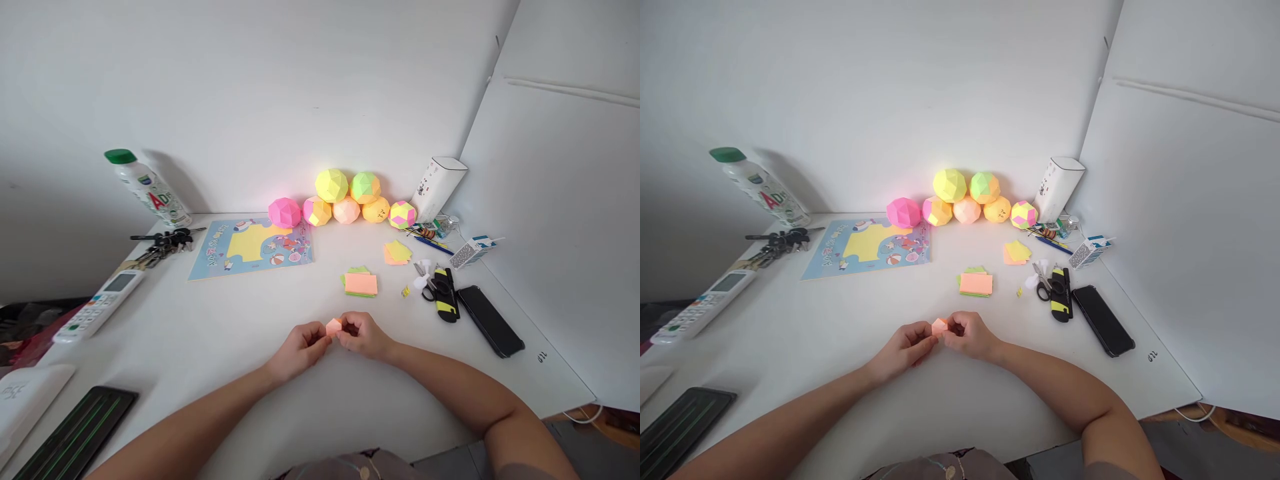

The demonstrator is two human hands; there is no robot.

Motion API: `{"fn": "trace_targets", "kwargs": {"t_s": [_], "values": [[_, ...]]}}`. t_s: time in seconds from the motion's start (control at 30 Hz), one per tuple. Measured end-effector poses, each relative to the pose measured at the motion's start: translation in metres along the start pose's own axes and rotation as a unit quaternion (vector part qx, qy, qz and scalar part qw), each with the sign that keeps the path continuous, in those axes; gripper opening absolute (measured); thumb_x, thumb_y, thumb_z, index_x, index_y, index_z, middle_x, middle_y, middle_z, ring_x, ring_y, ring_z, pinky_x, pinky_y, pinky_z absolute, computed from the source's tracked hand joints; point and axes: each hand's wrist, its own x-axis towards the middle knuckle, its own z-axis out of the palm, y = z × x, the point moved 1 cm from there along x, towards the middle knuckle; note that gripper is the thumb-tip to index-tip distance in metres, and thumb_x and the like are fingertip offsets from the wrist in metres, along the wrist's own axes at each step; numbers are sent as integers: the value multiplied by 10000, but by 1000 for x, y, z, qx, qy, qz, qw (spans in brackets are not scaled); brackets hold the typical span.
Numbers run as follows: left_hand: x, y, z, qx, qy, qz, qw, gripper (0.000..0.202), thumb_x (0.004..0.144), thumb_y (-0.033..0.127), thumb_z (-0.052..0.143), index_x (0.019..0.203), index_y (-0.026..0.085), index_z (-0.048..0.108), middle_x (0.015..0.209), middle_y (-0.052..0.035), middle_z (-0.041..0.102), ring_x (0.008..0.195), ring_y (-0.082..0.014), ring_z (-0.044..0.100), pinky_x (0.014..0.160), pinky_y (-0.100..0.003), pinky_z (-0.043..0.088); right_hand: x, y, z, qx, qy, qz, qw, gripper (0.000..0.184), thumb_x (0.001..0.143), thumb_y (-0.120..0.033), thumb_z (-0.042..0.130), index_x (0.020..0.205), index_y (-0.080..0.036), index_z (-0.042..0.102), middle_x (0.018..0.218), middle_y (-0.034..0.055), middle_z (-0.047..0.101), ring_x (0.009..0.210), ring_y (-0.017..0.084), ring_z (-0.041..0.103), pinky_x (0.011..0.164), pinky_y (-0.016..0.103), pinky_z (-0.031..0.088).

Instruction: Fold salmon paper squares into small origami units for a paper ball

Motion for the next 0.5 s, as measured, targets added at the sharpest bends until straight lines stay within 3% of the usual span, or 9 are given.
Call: {"fn": "trace_targets", "kwargs": {"t_s": [0.3, 0.5], "values": [[1, -3, 0, 36, -2, 27, 999, 237, 777, 324, 514, 614, 178, 425, 513, 71, 353, 462, -69, 272, 438, -209, 203, 0, 0, 3, -68, 0, -66, 995, 70, 674, -133, 535, 642, -154, 477, 623, -35, 422, 553, 81, 379, 483, 205, 307], [0, -2, -1, 1, 1, 10, 1000, 214, 734, 241, 504, 579, 191, 365, 483, 83, 336, 451, -64, 259, 433, -204, 196, 1, 6, -1, -20, -11, -40, 999, 50, 680, -118, 491, 703, -148, 523, 632, -32, 435, 536, 76, 374, 471, 201, 304]]}}
